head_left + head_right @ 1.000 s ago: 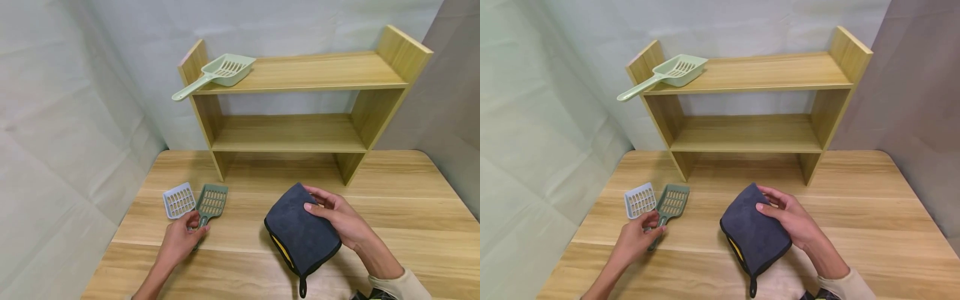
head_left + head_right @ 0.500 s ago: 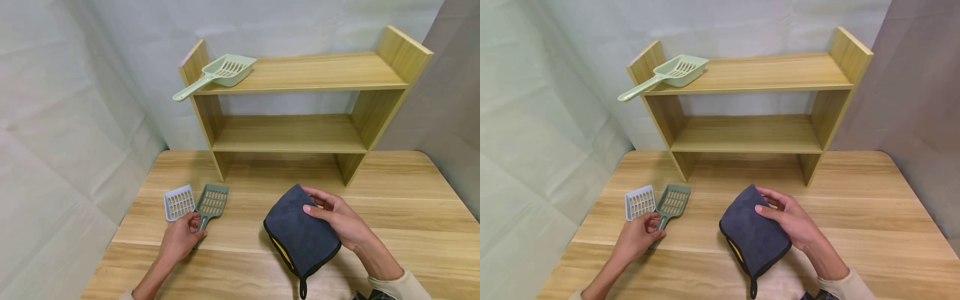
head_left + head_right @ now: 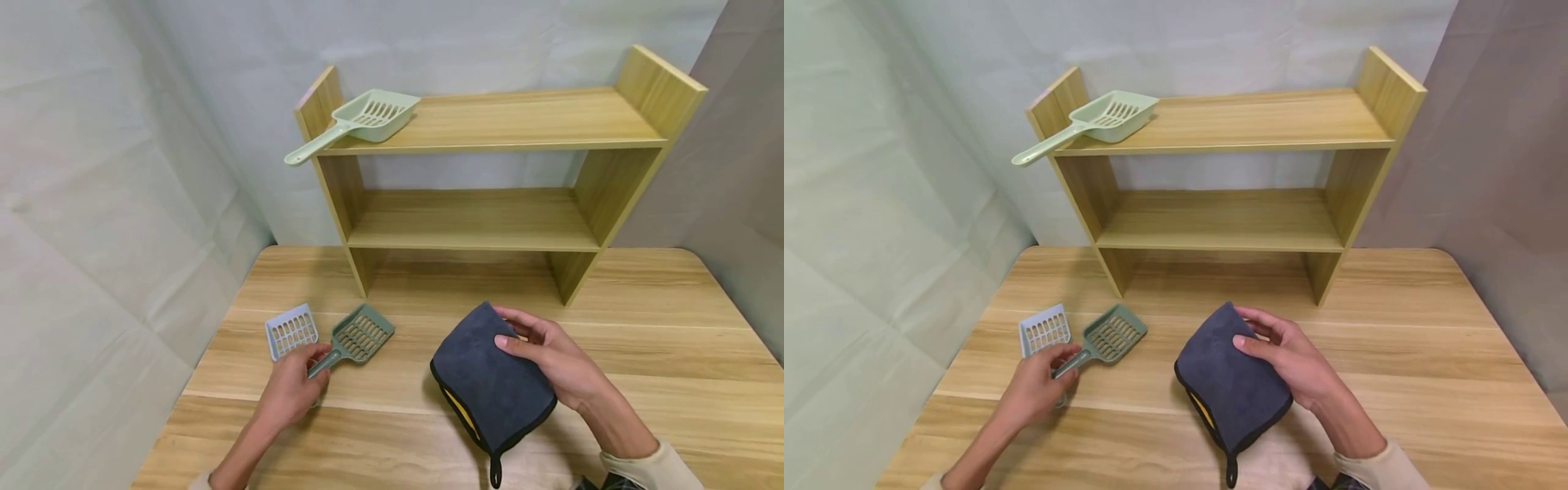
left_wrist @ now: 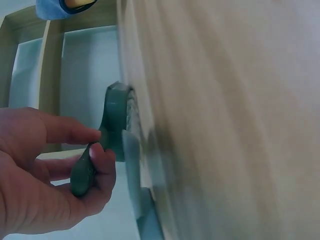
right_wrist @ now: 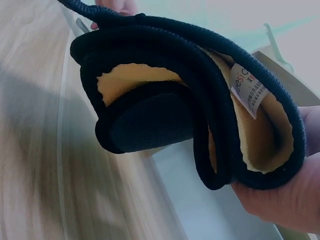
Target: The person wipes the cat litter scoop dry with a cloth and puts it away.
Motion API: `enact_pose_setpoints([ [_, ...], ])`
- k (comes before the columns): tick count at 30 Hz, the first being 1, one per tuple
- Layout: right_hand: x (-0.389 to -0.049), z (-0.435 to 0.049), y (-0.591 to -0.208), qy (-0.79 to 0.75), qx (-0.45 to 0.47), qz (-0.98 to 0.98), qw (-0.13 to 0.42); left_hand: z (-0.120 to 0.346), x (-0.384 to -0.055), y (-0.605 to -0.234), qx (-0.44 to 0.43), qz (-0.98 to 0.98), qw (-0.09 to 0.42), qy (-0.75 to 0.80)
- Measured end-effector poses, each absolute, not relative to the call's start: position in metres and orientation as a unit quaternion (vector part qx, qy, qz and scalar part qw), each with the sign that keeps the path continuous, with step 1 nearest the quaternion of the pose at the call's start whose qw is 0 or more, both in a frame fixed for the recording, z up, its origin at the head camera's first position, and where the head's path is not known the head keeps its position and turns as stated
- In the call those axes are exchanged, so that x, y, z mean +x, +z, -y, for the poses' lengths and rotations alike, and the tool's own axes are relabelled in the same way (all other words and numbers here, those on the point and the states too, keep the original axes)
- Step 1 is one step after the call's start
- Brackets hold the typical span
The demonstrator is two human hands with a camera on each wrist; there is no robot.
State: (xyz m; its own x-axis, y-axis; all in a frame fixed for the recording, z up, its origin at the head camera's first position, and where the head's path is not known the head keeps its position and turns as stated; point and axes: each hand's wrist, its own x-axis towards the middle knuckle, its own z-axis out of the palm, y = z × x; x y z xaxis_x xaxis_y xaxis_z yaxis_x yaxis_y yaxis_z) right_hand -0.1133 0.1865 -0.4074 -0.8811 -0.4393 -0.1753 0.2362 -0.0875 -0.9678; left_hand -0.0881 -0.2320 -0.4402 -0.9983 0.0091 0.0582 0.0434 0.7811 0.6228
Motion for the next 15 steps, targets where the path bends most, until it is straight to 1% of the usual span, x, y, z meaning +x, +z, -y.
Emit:
enact_pose_setpoints([
  [4,-0.114,-0.186,-0.407,-0.732,-0.077,-0.636,0.230,0.229,-0.089,-0.435,-0.032,0.948,0.037,-0.314],
  [8,-0.114,-0.186,-0.407,-0.733,-0.075,-0.635,0.231,0.223,-0.090,-0.430,-0.024,0.948,0.044,-0.314],
  [15,-0.114,-0.186,-0.407,-0.739,-0.078,-0.626,0.235,0.213,-0.093,-0.421,-0.032,0.948,0.076,-0.308],
])
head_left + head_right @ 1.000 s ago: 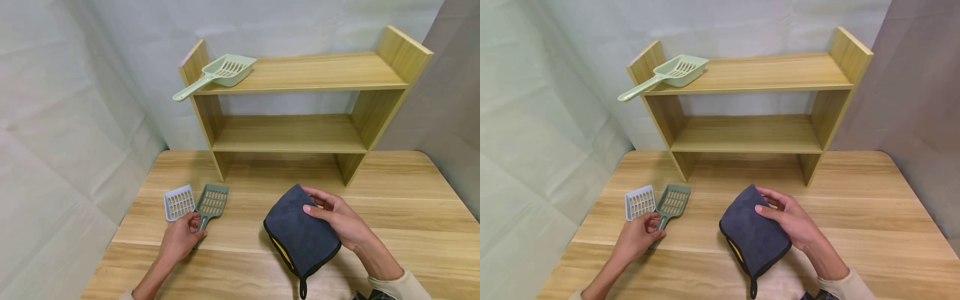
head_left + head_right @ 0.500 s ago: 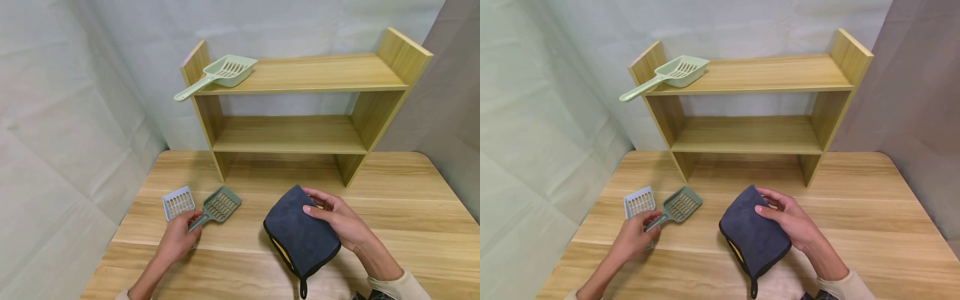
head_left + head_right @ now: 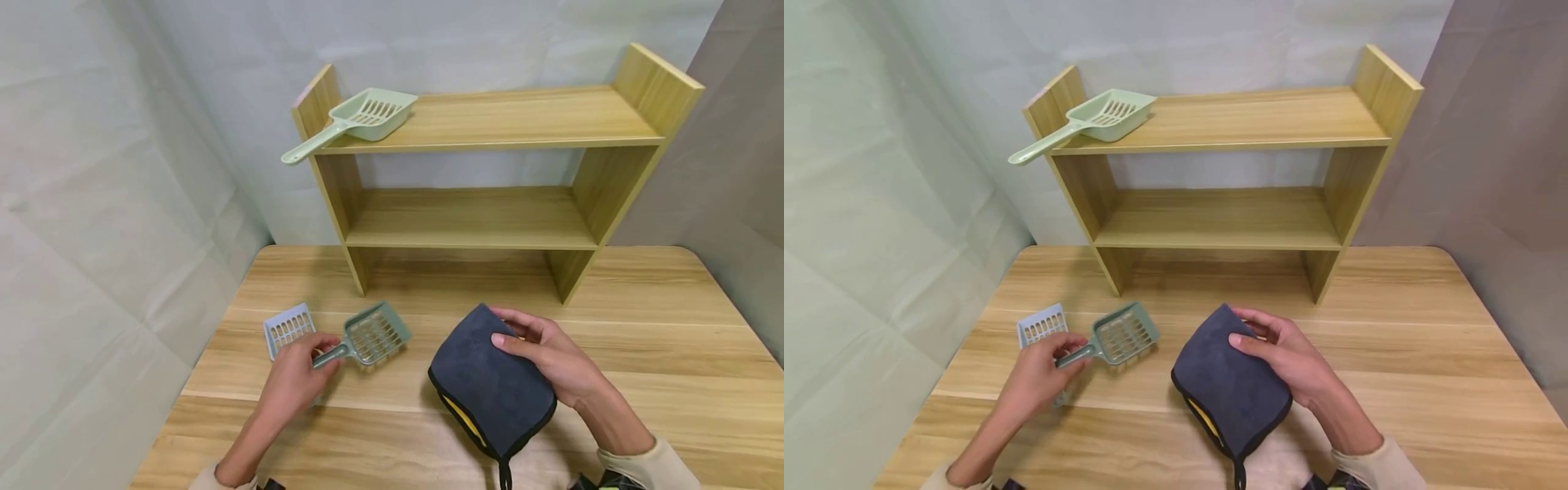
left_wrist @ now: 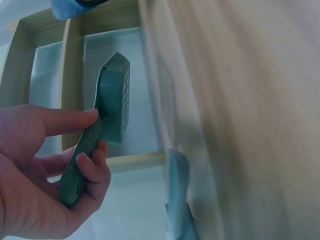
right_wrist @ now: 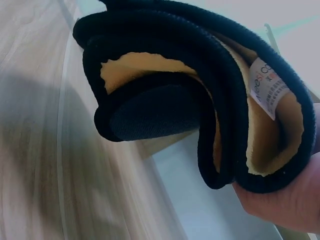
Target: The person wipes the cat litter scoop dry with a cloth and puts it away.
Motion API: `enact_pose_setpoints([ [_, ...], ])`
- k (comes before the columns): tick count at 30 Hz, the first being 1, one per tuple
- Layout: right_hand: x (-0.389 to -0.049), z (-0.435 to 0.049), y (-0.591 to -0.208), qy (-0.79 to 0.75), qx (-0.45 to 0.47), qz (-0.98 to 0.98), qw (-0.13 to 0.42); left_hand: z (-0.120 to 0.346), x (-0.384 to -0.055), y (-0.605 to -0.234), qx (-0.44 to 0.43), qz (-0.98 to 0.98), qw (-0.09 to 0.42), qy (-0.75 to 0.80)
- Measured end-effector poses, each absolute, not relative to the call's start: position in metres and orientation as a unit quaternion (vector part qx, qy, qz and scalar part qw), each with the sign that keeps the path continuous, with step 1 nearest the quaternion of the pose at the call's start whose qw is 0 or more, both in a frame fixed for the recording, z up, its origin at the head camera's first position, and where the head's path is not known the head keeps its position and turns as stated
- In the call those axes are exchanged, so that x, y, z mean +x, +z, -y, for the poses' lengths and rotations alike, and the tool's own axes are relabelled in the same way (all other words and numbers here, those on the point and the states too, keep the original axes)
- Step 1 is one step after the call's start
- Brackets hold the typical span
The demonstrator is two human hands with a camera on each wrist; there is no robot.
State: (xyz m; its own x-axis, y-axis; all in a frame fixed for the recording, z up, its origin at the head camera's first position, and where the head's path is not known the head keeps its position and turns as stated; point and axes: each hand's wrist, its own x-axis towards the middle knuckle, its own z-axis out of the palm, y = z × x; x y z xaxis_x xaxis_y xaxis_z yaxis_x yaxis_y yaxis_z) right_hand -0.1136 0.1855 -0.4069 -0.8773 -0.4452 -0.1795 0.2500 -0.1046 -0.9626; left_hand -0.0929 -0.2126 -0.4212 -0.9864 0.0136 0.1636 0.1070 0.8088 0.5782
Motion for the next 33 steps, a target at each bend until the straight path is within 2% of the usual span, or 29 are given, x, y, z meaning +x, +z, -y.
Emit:
enact_pose_setpoints([
  [9,-0.116,-0.184,-0.407,-0.744,-0.093,-0.615,0.245,0.198,-0.103,-0.410,-0.057,0.950,0.123,-0.281],
  [13,-0.117,-0.184,-0.406,-0.743,-0.094,-0.613,0.249,0.190,-0.107,-0.407,-0.070,0.950,0.129,-0.276],
  [33,-0.124,-0.184,-0.393,-0.726,-0.123,-0.618,0.275,0.143,-0.125,-0.386,-0.159,0.943,0.076,-0.283],
])
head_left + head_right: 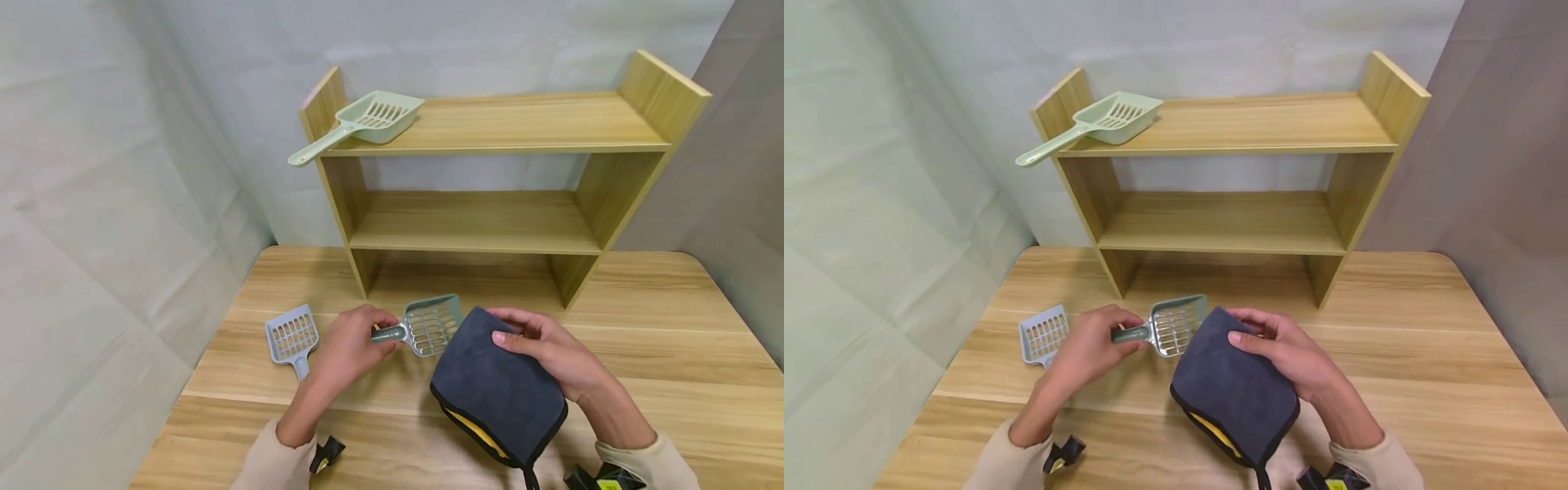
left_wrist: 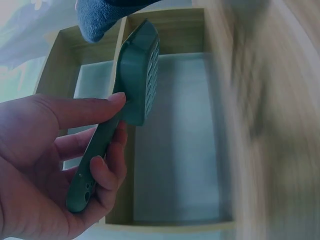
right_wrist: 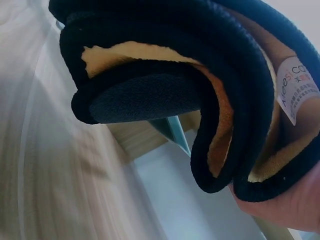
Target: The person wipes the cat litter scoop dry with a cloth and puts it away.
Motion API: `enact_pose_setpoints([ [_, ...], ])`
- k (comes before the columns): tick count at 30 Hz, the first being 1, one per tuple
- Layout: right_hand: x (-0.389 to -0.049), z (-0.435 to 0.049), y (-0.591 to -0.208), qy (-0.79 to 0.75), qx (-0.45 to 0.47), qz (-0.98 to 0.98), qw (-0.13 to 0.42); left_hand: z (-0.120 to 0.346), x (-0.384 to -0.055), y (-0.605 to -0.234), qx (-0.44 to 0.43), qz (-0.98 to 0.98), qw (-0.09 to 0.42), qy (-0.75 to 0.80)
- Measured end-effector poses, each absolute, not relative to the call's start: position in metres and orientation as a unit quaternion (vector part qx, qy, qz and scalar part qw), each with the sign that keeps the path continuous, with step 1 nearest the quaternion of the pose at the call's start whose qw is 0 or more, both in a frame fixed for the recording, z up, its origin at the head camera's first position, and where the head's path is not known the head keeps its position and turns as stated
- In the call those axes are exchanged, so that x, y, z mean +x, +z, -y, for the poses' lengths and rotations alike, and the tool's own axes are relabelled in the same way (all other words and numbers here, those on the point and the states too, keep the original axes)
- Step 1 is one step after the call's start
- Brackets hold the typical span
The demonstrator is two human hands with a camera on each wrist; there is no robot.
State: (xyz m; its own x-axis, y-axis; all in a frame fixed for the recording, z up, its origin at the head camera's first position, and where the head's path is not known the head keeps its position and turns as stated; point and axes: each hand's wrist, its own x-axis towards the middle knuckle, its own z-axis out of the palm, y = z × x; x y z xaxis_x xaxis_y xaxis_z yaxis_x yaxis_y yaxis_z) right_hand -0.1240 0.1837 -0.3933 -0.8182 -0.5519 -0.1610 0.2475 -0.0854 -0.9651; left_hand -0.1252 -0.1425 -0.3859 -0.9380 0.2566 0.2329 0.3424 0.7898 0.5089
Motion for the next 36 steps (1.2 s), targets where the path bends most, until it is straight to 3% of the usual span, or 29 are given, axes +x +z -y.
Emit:
enact_pose_setpoints([
  [15,-0.130,-0.191,-0.388,-0.708,-0.150,-0.635,0.270,0.110,-0.127,-0.387,-0.215,0.937,0.058,-0.270],
  [25,-0.134,-0.201,-0.383,-0.569,-0.164,-0.791,0.150,0.115,-0.127,-0.388,-0.249,0.930,0.050,-0.267],
  [36,-0.137,-0.220,-0.378,-0.497,-0.153,-0.848,0.104,0.128,-0.129,-0.382,-0.283,0.920,0.042,-0.266],
])
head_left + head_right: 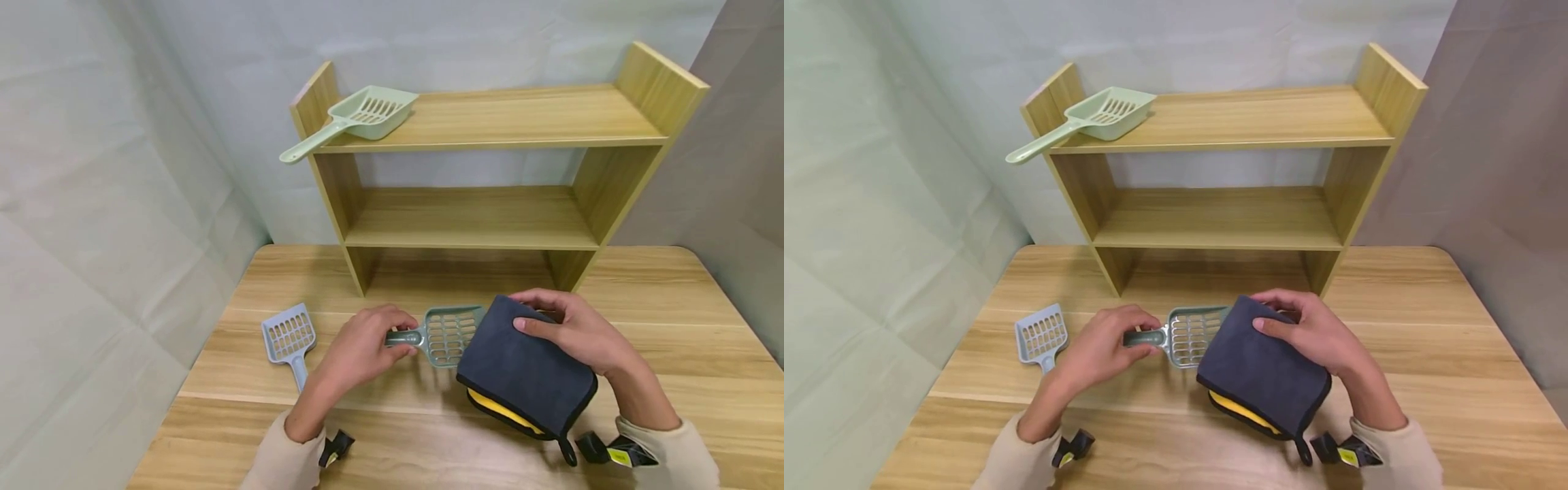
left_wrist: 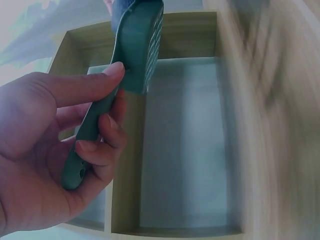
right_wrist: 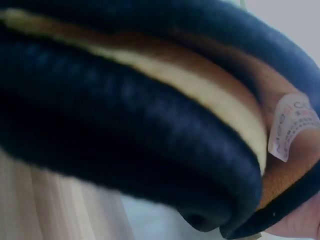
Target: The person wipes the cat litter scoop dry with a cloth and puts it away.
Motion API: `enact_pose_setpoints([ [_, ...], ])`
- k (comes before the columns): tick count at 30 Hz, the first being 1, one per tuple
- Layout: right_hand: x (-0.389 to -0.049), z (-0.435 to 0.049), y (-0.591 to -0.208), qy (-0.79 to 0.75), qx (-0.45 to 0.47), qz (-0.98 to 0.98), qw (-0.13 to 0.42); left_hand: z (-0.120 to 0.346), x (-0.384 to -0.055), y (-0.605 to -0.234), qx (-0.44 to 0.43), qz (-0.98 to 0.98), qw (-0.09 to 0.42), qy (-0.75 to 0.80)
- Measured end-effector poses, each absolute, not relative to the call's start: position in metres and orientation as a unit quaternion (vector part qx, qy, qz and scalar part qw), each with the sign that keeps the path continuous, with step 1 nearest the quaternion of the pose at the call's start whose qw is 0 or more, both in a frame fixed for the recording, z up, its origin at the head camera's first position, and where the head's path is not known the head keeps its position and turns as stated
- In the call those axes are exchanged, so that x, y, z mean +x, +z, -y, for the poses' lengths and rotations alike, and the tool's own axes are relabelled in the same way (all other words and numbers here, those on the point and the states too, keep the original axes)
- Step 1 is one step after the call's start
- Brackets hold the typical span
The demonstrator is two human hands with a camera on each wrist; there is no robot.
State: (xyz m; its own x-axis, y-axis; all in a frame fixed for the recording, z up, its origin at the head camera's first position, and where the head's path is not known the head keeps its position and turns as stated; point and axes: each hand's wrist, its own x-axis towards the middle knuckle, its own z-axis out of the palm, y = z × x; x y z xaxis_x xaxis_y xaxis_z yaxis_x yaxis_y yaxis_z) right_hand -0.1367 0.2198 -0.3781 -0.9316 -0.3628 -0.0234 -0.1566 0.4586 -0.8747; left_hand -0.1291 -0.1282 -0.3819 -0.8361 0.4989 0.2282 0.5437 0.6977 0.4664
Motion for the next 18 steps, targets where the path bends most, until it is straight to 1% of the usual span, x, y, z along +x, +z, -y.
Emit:
enact_pose_setpoints([
  [5,-0.137,-0.224,-0.377,-0.499,-0.151,-0.847,0.103,0.135,-0.130,-0.379,-0.303,0.917,0.039,-0.257],
  [9,-0.136,-0.228,-0.375,-0.507,-0.152,-0.840,0.117,0.138,-0.131,-0.377,-0.304,0.919,0.044,-0.246],
  [18,-0.139,-0.232,-0.378,-0.603,-0.181,-0.753,0.192,0.137,-0.130,-0.378,-0.307,0.920,0.059,-0.236],
])
